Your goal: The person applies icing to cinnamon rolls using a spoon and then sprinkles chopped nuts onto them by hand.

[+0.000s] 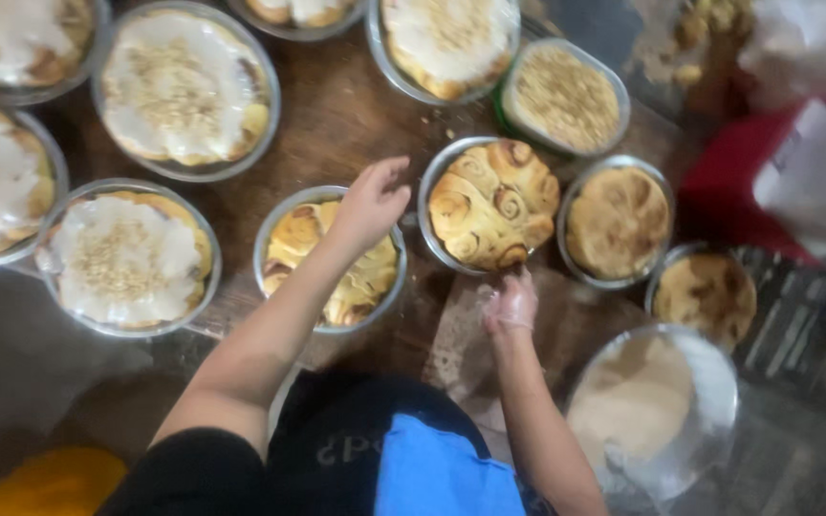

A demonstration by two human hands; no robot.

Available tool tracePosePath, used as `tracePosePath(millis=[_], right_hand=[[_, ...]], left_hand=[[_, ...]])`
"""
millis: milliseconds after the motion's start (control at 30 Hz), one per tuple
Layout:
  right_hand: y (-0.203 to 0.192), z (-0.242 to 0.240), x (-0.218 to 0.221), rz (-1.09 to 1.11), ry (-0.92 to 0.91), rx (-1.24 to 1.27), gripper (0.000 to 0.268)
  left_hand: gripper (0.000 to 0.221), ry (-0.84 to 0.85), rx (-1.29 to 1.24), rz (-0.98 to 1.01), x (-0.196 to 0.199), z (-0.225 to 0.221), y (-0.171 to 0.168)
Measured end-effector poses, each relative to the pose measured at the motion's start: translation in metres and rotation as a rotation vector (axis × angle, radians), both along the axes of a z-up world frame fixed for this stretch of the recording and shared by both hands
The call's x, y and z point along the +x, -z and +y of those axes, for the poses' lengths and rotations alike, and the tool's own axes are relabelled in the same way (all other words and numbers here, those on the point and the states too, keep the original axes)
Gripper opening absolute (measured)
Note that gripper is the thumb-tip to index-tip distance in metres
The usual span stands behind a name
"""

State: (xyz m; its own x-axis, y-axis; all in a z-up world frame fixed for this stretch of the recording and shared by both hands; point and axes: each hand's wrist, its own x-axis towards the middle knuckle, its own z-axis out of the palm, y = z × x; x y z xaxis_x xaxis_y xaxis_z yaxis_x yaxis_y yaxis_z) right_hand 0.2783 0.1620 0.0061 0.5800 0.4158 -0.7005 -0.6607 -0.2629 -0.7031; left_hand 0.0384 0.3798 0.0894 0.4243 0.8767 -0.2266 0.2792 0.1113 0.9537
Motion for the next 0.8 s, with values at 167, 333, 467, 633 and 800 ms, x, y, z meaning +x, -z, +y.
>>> tracePosePath(millis=[167,333,467,633,800], right_hand=[[-0.03,-0.071,-0.033,-0.07,-0.06,0.014,0.046],[-0.076,-0.136,-0.049,-0.207,-0.408,-0.031,0.054],[-0.151,-0.167,-0.031,-0.362,-0.495,-0.057,0.042],[-0.206,-0.245,0.041,-1.369,-0.542,-0.681,0.027],[-0.199,-0.316,0.09,-1.513,-0.761,-1.049,0.019]], left_hand=[[0.05,0.219,0.317,0.169,-0.007,-0.072,-0.037],[0.049,0.212,0.268,0.039,0.036,-0.081,0.01],[0.056,0.036,0.214,-0.021,0.137,-0.002,0.074],[0.066,-0.208,0.222,0.201,0.249,0.081,0.118],[0.05,-0.498,-0.044,0.343,0.289,0.088,0.12]])
